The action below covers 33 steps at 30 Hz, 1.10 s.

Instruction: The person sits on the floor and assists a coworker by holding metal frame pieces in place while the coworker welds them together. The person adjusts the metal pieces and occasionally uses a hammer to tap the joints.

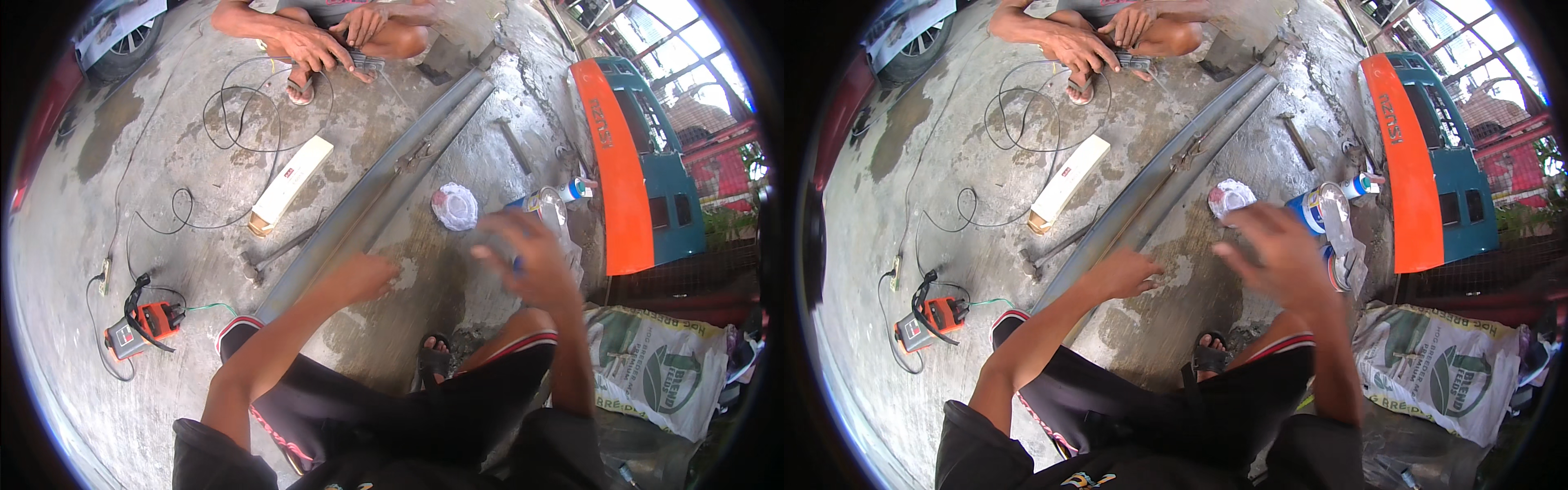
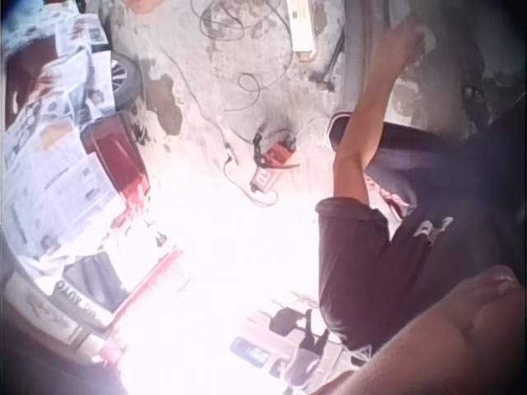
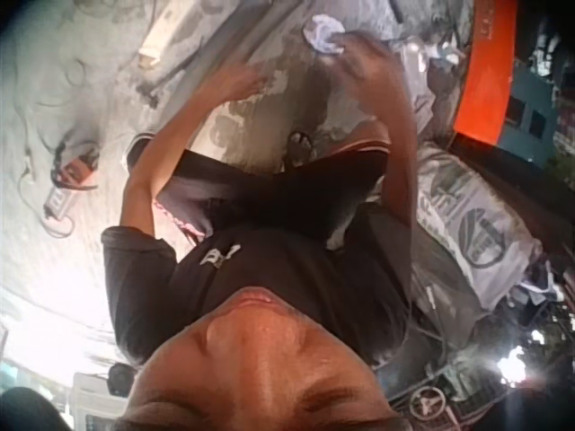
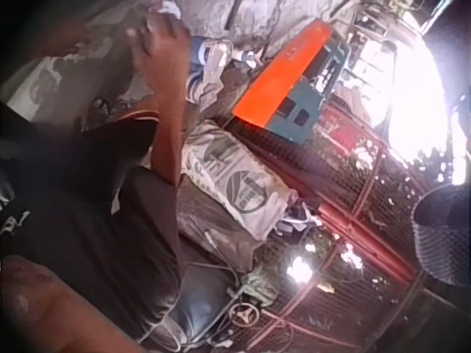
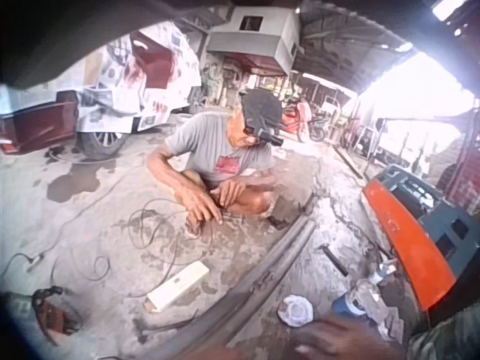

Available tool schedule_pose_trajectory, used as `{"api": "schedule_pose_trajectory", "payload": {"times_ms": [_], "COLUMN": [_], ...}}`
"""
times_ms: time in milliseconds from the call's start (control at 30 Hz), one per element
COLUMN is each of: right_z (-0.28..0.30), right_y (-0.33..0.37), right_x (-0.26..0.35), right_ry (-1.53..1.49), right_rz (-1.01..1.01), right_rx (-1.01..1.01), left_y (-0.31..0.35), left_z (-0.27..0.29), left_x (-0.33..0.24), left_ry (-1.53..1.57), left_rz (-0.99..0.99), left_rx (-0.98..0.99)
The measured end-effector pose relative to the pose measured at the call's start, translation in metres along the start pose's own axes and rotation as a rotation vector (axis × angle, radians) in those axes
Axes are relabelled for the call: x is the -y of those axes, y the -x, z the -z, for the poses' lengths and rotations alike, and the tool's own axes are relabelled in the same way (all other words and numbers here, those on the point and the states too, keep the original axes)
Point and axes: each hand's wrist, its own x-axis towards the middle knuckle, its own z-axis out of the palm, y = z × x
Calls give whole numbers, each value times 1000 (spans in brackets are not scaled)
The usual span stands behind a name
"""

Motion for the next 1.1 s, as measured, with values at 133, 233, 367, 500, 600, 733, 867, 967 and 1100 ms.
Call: {"api": "schedule_pose_trajectory", "payload": {"times_ms": [133,233,367,500,600,733,867,967,1100], "right_z": [-85,-134,-189,-258,-296,-294,-282,-281,-274], "right_y": [-34,-59,-65,-68,-73,-56,-51,-47,-39], "right_x": [-1,15,12,-10,-3,6,-3,-11,-9], "right_ry": [26,-37,-101,26,112,3,13,53,52], "right_rz": [179,258,337,422,429,430,423,392,411], "right_rx": [337,537,537,485,614,652,718,667,571], "left_y": [-2,26,54,66,69,64,62,53,47], "left_z": [-2,-34,-48,-34,-48,-53,-62,-62,-55], "left_x": [-11,3,-9,-53,-70,-85,-77,-69,-71], "left_ry": [-39,-8,-119,-252,-158,-109,-175,-206,-176], "left_rz": [113,169,325,417,359,361,351,299,283], "left_rx": [76,-49,55,206,146,265,275,247,198]}}
